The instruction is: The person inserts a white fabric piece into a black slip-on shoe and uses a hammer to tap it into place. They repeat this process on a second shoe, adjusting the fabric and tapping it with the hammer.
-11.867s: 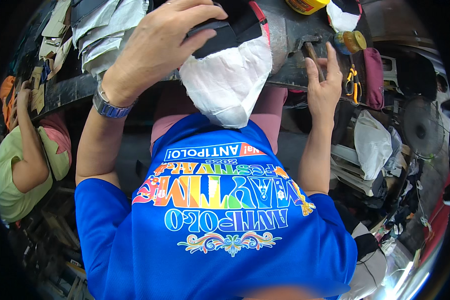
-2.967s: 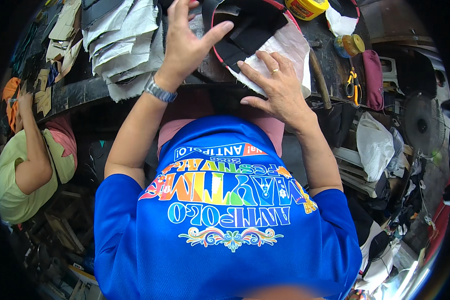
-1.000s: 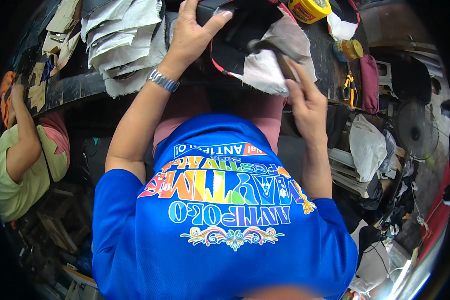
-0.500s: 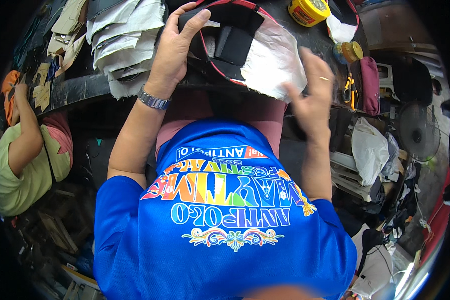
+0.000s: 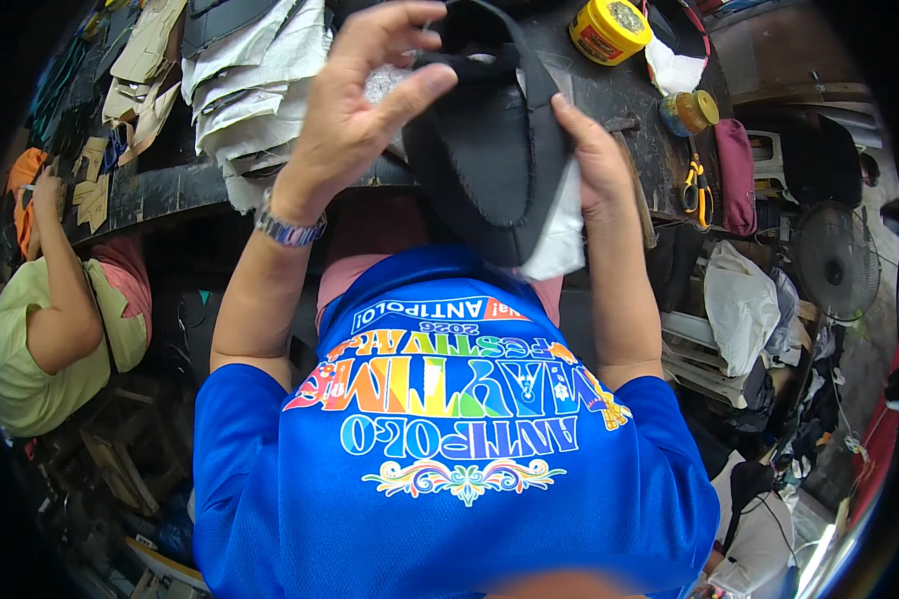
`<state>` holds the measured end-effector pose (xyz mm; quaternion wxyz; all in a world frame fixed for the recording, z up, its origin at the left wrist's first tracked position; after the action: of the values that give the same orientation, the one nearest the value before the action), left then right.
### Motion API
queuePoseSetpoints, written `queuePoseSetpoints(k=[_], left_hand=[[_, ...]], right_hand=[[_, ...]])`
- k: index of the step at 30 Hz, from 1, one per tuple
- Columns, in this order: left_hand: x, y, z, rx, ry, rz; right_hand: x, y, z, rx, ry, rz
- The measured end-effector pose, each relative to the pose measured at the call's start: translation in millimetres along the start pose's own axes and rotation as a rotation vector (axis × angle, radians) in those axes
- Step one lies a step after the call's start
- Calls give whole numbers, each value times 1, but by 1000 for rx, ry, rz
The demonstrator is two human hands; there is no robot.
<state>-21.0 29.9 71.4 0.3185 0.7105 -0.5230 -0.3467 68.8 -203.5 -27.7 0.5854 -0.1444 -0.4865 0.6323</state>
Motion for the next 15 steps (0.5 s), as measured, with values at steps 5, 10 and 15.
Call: queuePoseSetpoints(k=[5, 10, 15], left_hand=[[16, -39, 18, -60, -36, -173], [24, -35, 15, 6, -87, -288], [29, -32, 7, 60, -69, -355]], right_hand=[[-30, -14, 10, -401, 287, 675], [17, -52, 40, -988, 187, 1159], [50, -59, 47, -1099, -35, 1260]])
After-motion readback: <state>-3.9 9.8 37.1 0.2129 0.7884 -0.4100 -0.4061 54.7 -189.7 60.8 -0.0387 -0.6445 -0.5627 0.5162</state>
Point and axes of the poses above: each hand's wrist, its own z-axis away from the middle knuckle, its own x-axis out of the palm, y = z × x, the point moved 7 cm from there along -z, towards the middle knuckle, and after that the axes turned 3 degrees about z, right-handed, at the moved point
